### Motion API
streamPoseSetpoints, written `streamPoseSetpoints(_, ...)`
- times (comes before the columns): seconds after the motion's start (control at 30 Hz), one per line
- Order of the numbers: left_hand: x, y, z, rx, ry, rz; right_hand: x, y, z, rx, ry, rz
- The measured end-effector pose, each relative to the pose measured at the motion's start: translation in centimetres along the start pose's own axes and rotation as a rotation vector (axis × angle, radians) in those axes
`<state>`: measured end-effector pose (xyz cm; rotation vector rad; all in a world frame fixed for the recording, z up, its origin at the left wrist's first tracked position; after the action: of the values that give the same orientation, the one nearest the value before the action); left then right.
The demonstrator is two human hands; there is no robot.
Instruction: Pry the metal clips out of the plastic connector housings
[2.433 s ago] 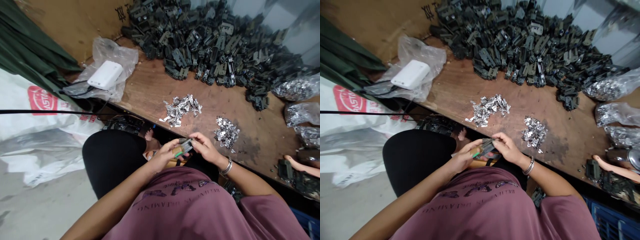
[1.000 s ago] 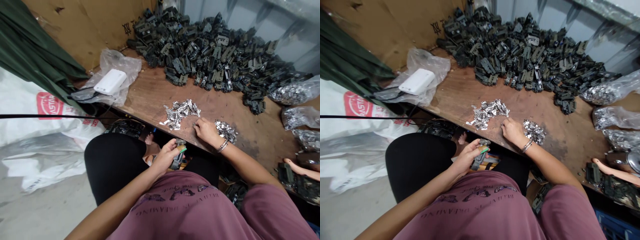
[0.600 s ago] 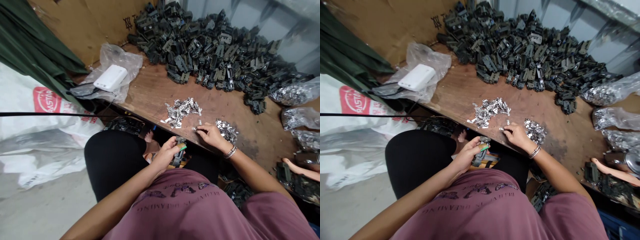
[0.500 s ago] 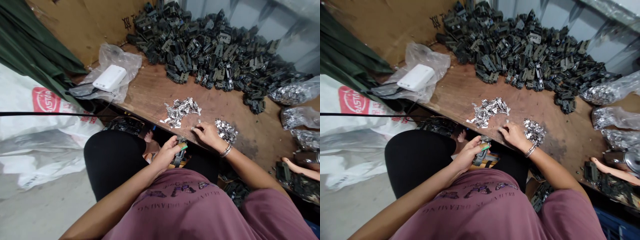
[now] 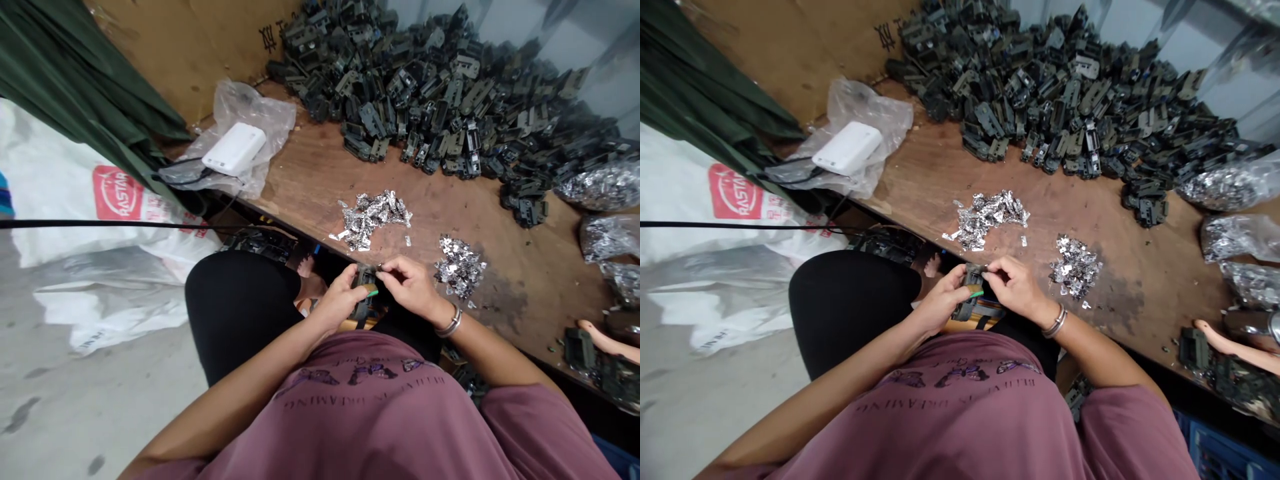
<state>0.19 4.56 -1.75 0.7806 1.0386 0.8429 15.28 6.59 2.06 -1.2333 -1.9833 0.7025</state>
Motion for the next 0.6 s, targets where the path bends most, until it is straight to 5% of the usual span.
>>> streamPoseSetpoints(0.27,-0.4,0.5,-0.1,0.178,0.038,0.08,-0.9,-0.5,2.2,0.09,0.047,-0.094)
streamPoseSetpoints(0.6,-0.4,0.5,0.1,0.322,0.083,0.187,-1.5,-0.5,2.4,0.038,0.086,-0.123)
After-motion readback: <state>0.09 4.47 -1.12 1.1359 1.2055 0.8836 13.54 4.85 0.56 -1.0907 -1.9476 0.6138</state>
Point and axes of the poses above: each hand's wrist, its own x-axis towards the middle knuckle, its own z-axis out of the palm, y = z × x, the point moved 4 cm from there along x, towards the middle knuckle
